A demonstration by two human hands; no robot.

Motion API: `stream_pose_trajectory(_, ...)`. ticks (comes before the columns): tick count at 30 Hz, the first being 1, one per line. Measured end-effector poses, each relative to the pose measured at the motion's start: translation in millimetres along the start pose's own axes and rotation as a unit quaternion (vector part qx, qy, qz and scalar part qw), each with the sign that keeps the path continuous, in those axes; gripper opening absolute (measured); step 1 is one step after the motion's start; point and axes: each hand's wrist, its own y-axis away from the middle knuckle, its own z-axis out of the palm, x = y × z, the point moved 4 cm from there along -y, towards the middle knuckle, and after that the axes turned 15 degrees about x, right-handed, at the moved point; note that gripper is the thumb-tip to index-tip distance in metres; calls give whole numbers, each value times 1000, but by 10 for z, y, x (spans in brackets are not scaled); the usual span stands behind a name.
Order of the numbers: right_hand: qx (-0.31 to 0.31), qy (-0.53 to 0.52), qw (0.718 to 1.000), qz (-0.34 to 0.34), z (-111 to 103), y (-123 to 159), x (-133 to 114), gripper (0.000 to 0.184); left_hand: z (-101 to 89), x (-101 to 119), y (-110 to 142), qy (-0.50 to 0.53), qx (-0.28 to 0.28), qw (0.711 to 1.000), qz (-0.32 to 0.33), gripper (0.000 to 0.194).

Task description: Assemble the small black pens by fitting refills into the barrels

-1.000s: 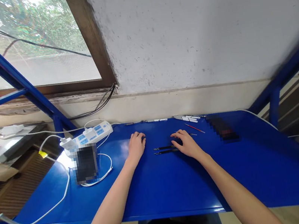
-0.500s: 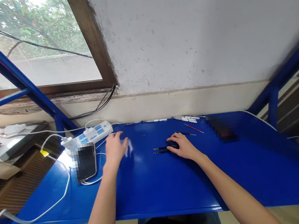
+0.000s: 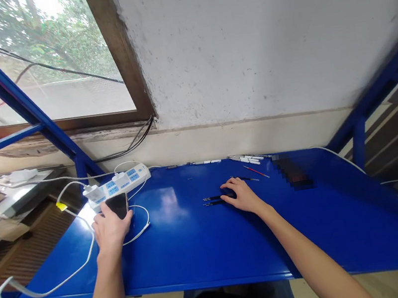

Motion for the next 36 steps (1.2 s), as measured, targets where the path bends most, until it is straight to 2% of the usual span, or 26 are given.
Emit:
stream_pose_trajectory(7,5,-11,1000,-1,-1,-4,9,30,-51,13,-2,17,7,1000,17,94)
stream_pose_trajectory(15,9,-20,1000,-2,8,6,12,31,-35,27,1,-2,-18,1000,17,96)
stream_pose_trajectory(18,28,-32,999,0,-24,-13,13,29,-69,81,10,-7,-4,1000,28,93)
stream_pose_trajectory(21,80,-32,996,12,-84,-54,87,25,-142,319,50,12,46,995,90,79)
stream_pose_trajectory(24,152,-2,987,44,-157,-80,253,21,-152,759,160,50,69,976,201,62)
stream_pose_trajectory(26,184,41,980,71,-195,-75,388,21,-82,1114,275,95,43,949,298,52)
stream_pose_trajectory(28,199,102,970,98,-222,-53,519,22,47,1420,378,128,-3,926,356,45)
stream_pose_trajectory(32,208,178,953,129,-231,3,725,19,356,1807,467,143,-57,913,377,30)
stream_pose_trajectory(36,207,183,952,132,-201,27,829,15,559,1978,452,145,-62,914,374,25)
